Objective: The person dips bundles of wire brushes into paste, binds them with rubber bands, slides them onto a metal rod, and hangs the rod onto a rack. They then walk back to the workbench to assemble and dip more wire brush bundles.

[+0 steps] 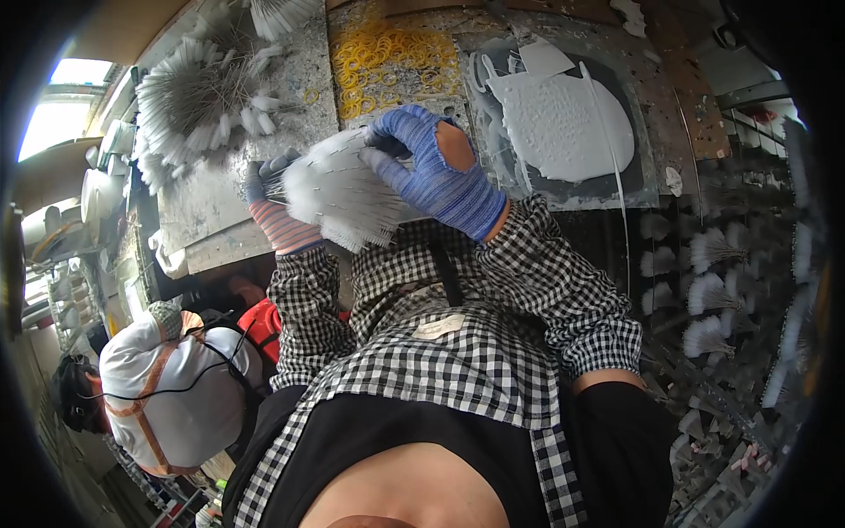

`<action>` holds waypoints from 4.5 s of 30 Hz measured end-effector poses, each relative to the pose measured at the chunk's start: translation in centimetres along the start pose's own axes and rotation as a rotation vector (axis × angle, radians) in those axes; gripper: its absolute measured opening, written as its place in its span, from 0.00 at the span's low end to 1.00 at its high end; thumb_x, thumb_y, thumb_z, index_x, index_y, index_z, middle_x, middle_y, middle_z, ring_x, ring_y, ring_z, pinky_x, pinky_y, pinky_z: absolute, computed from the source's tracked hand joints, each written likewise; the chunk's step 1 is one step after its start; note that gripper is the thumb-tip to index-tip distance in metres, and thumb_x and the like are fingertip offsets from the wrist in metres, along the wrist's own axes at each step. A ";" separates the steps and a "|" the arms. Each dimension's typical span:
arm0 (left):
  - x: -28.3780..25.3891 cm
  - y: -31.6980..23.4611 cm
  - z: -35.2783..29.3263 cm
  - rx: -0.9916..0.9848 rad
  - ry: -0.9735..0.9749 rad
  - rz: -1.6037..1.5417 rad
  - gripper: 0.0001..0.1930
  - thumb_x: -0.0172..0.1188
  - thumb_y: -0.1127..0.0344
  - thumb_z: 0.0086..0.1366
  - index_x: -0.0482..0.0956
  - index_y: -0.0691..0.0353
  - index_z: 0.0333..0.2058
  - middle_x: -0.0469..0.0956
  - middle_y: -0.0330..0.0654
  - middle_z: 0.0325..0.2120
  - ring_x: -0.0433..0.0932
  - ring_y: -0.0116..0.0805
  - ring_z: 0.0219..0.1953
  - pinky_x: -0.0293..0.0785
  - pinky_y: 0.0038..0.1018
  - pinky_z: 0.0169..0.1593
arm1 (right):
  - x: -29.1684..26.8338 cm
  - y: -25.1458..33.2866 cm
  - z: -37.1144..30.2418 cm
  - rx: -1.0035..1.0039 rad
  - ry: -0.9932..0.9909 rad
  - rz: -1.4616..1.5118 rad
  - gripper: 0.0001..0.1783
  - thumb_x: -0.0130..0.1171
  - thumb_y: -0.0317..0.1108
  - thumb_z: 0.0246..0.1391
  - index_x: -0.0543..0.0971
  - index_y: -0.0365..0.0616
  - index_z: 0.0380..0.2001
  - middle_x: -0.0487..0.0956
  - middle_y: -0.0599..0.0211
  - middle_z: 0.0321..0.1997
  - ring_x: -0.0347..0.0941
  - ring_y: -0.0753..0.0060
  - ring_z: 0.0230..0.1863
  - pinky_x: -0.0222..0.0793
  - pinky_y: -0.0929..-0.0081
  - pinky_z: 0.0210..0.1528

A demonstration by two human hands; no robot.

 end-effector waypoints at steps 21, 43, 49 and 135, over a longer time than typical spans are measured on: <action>7.8 8.8 0.2 0.246 0.851 1.406 0.21 0.70 0.71 0.60 0.69 0.61 0.48 0.82 0.41 0.34 0.83 0.31 0.35 0.79 0.27 0.38 | -4.2 0.1 3.2 -0.110 0.180 -0.119 0.07 0.59 0.31 0.63 0.77 0.43 0.43 0.82 0.65 0.36 0.80 0.74 0.37 0.80 0.77 0.36; 9.8 7.8 -0.8 0.399 0.977 1.331 0.20 0.63 0.75 0.64 0.71 0.63 0.54 0.82 0.41 0.35 0.82 0.31 0.38 0.80 0.29 0.42 | -0.5 0.7 8.1 -0.222 0.397 0.409 0.53 0.74 0.54 0.45 0.60 0.52 0.71 0.75 0.53 0.61 0.71 0.56 0.63 0.67 0.55 0.66; 14.5 4.4 -1.8 0.436 0.638 0.845 0.22 0.62 0.81 0.62 0.68 0.66 0.54 0.83 0.47 0.36 0.82 0.31 0.32 0.81 0.25 0.38 | 2.4 2.0 4.8 -0.002 0.307 0.775 0.57 0.82 0.39 0.38 0.60 0.43 0.68 0.69 0.59 0.67 0.64 0.62 0.68 0.59 0.65 0.72; 8.8 5.8 -2.2 0.829 1.132 1.775 0.18 0.68 0.76 0.47 0.84 0.52 0.39 0.79 0.41 0.39 0.81 0.42 0.40 0.81 0.33 0.42 | 9.6 -9.5 -2.4 -0.337 -0.081 -0.294 0.25 0.57 0.38 0.64 0.68 0.43 0.61 0.73 0.64 0.60 0.73 0.61 0.58 0.71 0.63 0.59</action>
Point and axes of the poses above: each hand's wrist, its own z-axis towards the middle knuckle, its own x-axis out of the palm, y = z × x, the point moved 4 cm from there along z, towards the middle knuckle
